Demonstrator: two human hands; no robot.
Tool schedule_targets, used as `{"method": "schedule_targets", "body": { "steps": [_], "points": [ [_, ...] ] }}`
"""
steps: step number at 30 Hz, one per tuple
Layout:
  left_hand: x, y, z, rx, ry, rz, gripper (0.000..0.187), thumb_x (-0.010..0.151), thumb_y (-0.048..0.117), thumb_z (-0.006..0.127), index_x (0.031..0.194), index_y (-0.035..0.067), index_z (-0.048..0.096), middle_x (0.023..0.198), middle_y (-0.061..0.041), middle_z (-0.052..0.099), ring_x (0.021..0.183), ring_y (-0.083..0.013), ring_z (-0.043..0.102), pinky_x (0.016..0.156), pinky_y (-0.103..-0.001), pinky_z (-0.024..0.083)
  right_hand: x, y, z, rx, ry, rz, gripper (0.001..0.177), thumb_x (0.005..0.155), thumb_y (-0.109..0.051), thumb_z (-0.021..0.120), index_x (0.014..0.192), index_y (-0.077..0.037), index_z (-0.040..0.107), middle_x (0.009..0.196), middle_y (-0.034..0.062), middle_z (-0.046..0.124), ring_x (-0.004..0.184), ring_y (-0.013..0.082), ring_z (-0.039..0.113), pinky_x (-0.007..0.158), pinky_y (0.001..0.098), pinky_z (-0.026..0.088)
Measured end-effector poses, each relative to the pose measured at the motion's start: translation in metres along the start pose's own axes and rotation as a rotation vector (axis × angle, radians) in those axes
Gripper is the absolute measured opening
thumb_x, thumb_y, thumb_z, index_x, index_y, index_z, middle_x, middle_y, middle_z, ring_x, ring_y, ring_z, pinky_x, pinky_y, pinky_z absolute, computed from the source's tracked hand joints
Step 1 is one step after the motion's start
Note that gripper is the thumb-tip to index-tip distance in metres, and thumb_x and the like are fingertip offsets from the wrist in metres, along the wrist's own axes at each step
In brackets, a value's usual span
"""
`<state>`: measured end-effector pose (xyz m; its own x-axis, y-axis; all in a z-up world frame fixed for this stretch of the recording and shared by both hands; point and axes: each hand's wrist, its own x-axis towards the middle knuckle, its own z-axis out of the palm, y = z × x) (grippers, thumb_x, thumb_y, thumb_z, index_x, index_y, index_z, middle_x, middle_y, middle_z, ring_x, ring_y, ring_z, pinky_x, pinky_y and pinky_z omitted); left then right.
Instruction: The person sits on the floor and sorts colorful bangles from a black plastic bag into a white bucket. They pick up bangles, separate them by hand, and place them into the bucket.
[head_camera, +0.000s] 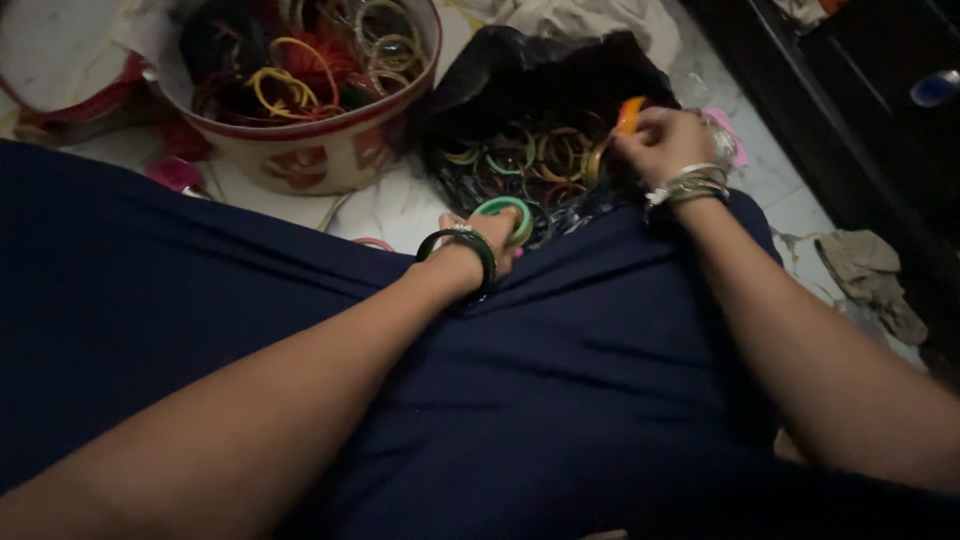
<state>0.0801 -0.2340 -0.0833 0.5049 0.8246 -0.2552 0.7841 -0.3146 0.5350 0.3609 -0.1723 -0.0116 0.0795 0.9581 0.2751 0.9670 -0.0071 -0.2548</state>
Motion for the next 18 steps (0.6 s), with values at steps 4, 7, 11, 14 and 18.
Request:
{"method": "schedule_targets", "body": {
  "steps": [4, 7, 11, 14, 18],
  "points": [
    [-0.008, -0.001, 0.003, -0.081, -0.027, -0.018, 0.041, 0.092, 0.033, 0.067, 0.131, 0.025, 0.059, 0.125, -0.008, 0.068, 0.119, -0.0302, 0.063, 0.105, -0.052, 0.032, 0.014, -0.005, 0.026, -0.07, -0.185, 0.225, 0.043, 0.078, -0.035, 0.083, 0.112, -0.01, 0.077, 0.099, 0.0137, 0.076, 0.09, 0.0263, 0.073, 0.086, 0.0407, 0.054],
    [-0.019, -0.005, -0.001, -0.185, 0.039, -0.114, 0.043, 0.09, 0.036, 0.071, 0.131, 0.026, 0.06, 0.125, -0.007, 0.069, 0.119, -0.0299, 0.062, 0.104, -0.051, 0.032, 0.015, -0.029, 0.034, -0.225, -0.138, 0.339, 0.054, 0.072, -0.046, 0.088, 0.111, -0.011, 0.076, 0.11, 0.017, 0.072, 0.104, 0.0351, 0.067, 0.1, 0.0498, 0.04],
    [-0.03, -0.007, -0.01, -0.066, 0.027, -0.134, 0.036, 0.089, 0.035, 0.073, 0.124, 0.026, 0.065, 0.119, -0.004, 0.073, 0.117, -0.0258, 0.066, 0.104, -0.048, 0.032, 0.007, -0.05, 0.045, -0.297, -0.182, 0.373, 0.057, 0.072, -0.052, 0.087, 0.11, -0.011, 0.076, 0.111, 0.0152, 0.075, 0.106, 0.0333, 0.07, 0.106, 0.0492, 0.035],
    [-0.033, -0.006, -0.01, 0.027, 0.095, -0.045, 0.037, 0.088, 0.032, 0.074, 0.124, 0.027, 0.067, 0.114, -0.005, 0.075, 0.113, -0.0259, 0.068, 0.103, -0.047, 0.033, 0.003, -0.048, 0.051, -0.282, -0.152, 0.364, 0.051, 0.073, -0.05, 0.086, 0.106, -0.013, 0.078, 0.107, 0.0141, 0.076, 0.103, 0.0325, 0.071, 0.103, 0.0489, 0.037],
    [-0.033, -0.004, -0.019, 0.014, 0.129, -0.084, 0.04, 0.084, 0.033, 0.077, 0.123, 0.029, 0.068, 0.112, -0.006, 0.075, 0.11, -0.0271, 0.068, 0.1, -0.049, 0.036, -0.016, -0.047, 0.041, -0.1, -0.033, 0.373, 0.051, 0.075, -0.055, 0.087, 0.103, -0.013, 0.079, 0.101, 0.0151, 0.077, 0.096, 0.0331, 0.071, 0.093, 0.0466, 0.046]
  ]
}}
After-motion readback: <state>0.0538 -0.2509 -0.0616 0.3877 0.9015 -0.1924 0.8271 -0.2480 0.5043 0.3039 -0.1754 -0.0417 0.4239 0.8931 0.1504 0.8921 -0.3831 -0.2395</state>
